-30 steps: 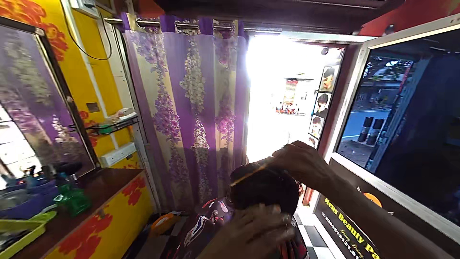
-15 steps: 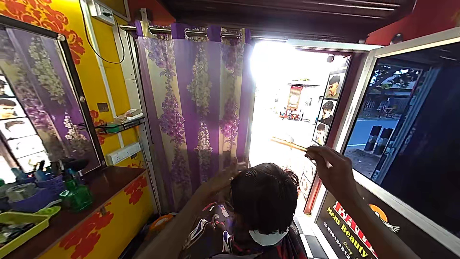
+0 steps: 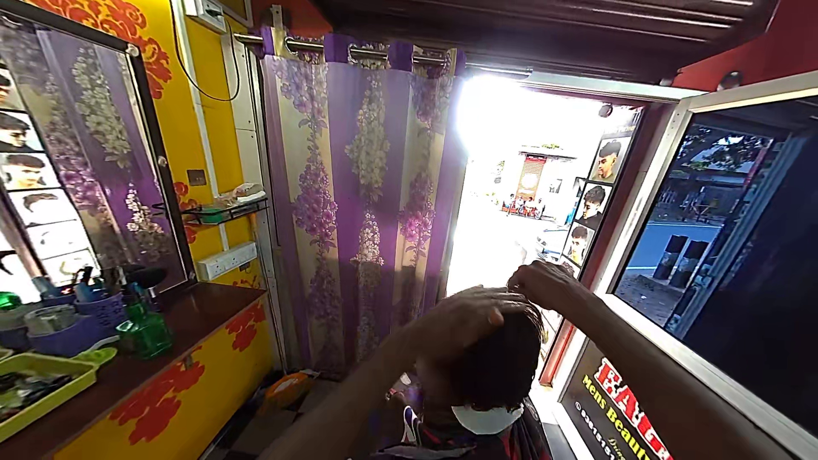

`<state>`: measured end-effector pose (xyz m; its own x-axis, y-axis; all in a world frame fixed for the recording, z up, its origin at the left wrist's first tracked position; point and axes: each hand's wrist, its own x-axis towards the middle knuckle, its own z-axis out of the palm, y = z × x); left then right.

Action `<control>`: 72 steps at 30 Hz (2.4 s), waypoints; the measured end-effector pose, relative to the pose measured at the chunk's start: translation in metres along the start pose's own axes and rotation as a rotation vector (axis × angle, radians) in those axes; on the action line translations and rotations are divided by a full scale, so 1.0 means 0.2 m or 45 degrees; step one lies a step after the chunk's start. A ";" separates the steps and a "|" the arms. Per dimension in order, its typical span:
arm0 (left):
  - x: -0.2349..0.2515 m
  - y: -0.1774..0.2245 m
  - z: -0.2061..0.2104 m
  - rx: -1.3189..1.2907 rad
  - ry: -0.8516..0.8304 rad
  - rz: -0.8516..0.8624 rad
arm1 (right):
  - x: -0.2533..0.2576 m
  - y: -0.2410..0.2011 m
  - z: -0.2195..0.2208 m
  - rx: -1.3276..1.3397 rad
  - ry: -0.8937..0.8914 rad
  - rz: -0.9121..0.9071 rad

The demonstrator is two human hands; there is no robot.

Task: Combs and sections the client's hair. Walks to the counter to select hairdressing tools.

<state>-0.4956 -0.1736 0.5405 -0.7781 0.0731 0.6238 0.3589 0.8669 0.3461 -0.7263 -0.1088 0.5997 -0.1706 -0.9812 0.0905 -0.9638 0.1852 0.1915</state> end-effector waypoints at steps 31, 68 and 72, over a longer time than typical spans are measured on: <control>-0.02 -0.25 -0.10 -0.407 -0.151 -0.112 | -0.85 -0.56 0.24 -0.268 0.781 -0.310; -0.03 -0.30 -0.15 -0.347 -0.227 -0.393 | -0.85 -0.54 0.29 0.191 -0.451 -0.445; 0.01 -0.24 -0.25 -0.185 0.171 -0.172 | -0.84 -0.49 0.23 0.320 0.730 -0.536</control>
<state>-0.4882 -0.2390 0.5597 -0.7522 -0.1137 0.6490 0.3336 0.7837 0.5240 -0.6118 0.0356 0.5212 0.2894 -0.7715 0.5666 -0.9535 -0.2844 0.0998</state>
